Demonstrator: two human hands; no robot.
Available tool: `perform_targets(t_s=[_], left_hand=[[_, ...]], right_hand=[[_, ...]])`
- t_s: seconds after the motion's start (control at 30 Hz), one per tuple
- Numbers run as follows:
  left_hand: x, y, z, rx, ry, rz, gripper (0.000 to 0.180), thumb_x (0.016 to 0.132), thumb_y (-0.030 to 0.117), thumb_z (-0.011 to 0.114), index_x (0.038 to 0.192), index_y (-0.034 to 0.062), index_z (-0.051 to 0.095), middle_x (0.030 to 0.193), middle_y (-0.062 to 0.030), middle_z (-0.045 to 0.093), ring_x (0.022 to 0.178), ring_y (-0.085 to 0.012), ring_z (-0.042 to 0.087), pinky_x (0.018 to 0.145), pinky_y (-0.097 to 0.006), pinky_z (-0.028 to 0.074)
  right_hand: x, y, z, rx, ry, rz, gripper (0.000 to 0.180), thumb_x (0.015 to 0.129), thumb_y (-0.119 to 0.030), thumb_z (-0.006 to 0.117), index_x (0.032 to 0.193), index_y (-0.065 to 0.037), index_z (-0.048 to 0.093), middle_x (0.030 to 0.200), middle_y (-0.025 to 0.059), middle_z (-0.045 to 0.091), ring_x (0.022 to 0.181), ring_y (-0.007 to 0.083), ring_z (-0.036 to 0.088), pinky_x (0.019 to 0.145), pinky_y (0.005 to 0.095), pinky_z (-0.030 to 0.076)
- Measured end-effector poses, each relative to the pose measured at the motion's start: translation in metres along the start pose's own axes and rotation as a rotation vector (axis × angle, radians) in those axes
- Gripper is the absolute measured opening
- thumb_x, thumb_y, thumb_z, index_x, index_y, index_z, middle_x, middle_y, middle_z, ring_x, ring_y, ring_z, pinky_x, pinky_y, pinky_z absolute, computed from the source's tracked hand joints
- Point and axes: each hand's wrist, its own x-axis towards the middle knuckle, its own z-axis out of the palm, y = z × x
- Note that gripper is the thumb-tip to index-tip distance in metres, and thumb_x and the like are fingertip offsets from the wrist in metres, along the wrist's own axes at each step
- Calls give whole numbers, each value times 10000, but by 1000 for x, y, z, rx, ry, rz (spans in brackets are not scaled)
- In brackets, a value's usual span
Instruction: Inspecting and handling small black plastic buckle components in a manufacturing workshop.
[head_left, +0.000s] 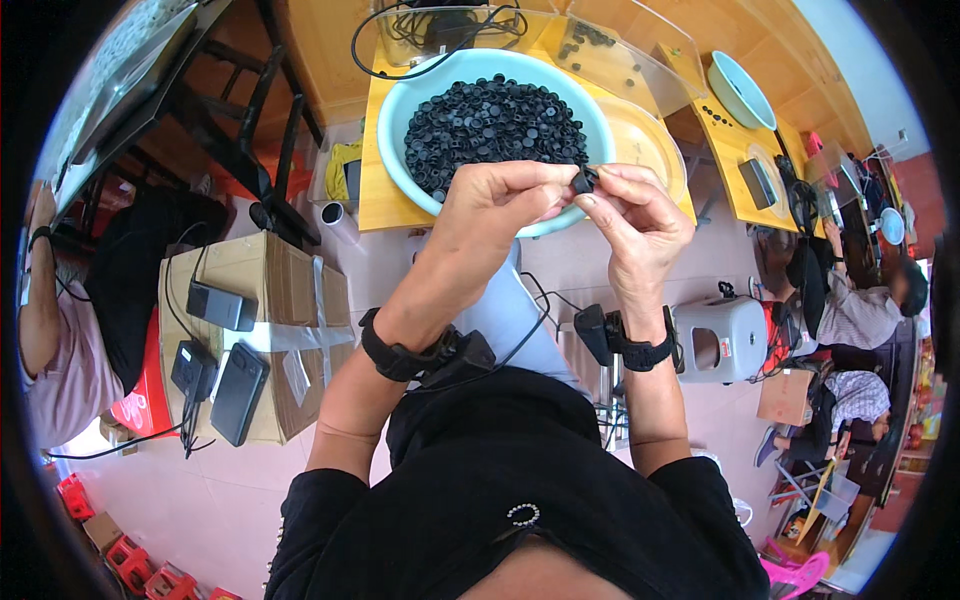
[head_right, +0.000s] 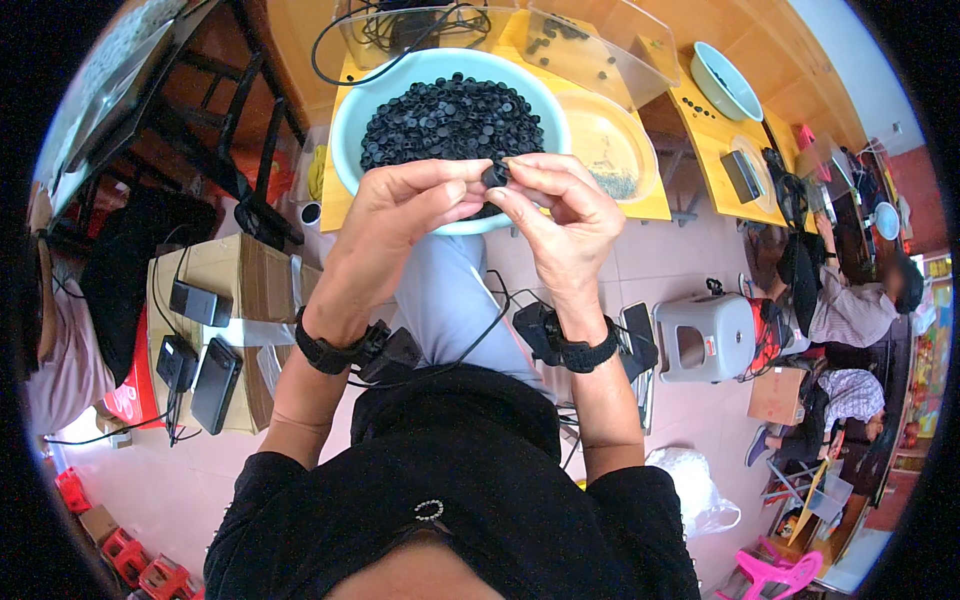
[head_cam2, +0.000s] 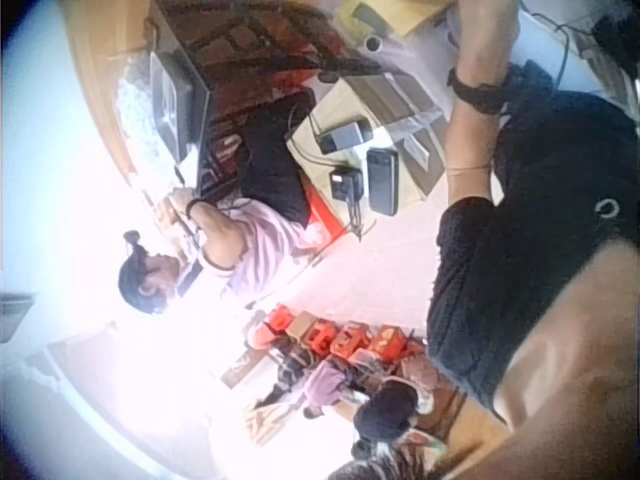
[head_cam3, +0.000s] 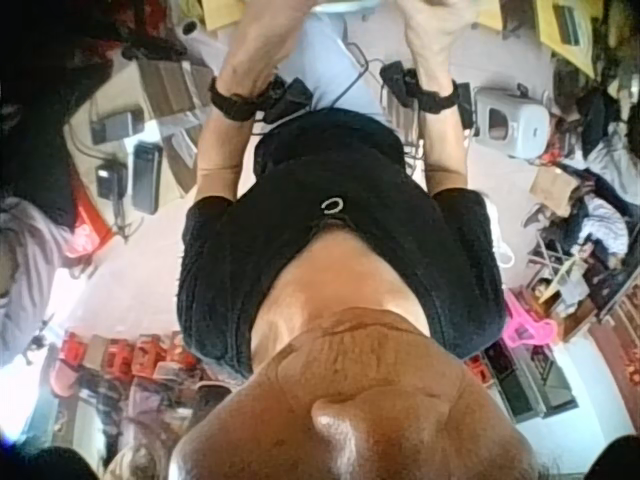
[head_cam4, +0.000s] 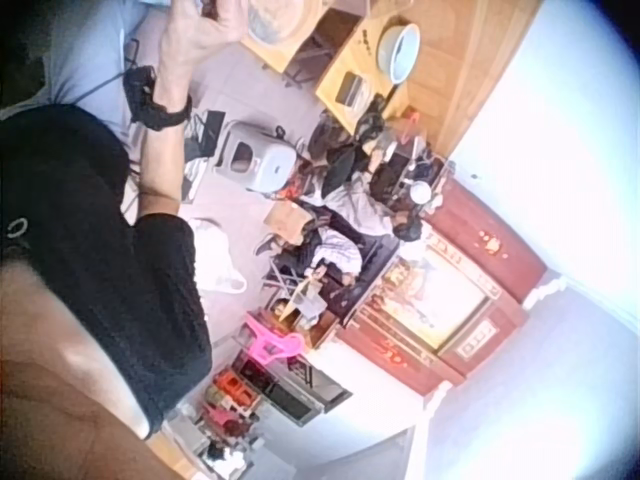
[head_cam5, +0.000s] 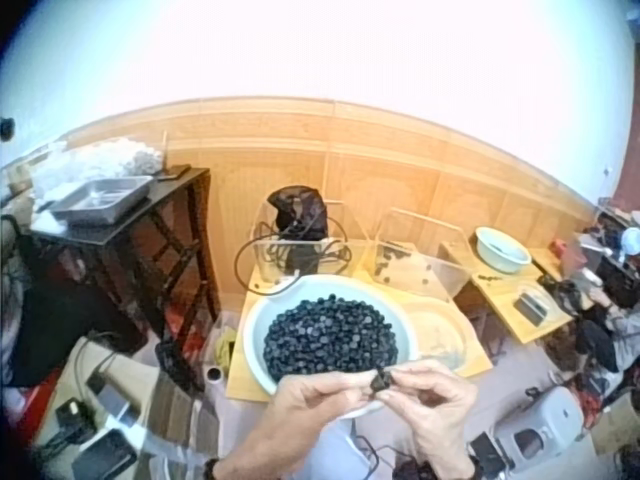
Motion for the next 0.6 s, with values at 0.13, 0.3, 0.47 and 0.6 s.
perform_targets(t_s=[0.13, 0.3, 0.47, 0.6], left_hand=[[1, -5, 0, -21, 29, -2, 258, 835, 79, 597, 1064, -39, 600, 972, -112, 633, 871, -133, 611, 809, -250, 506], [-1, -15, -4, -166, 101, -64, 197, 805, 80, 641, 980, -9, 644, 883, -77, 654, 782, -97, 612, 703, -208, 497], [0, -24, -9, -208, 68, -107, 209, 802, 78, 643, 995, -1, 637, 882, -81, 656, 778, -126, 635, 701, -219, 510], [1, -29, -13, -335, 23, -163, 225, 803, 70, 639, 1016, -2, 622, 884, -84, 654, 777, -139, 641, 725, -245, 528]], right_hand=[[-5, -4, 3, -219, -17, -129, 228, 633, 89, 719, 835, 10, 650, 885, 128, 627, 810, 175, 624, 671, 255, 522], [-6, -7, 2, -399, -65, -226, 202, 623, 42, 736, 796, -5, 644, 849, 118, 643, 778, 208, 636, 686, 279, 508], [-4, -13, 1, -412, -112, -243, 160, 647, 43, 709, 790, 1, 652, 839, 116, 639, 740, 190, 631, 656, 266, 499], [-8, -21, 6, -302, -62, -11, 162, 662, 49, 681, 816, 5, 657, 821, 112, 634, 697, 187, 621, 638, 268, 492]])
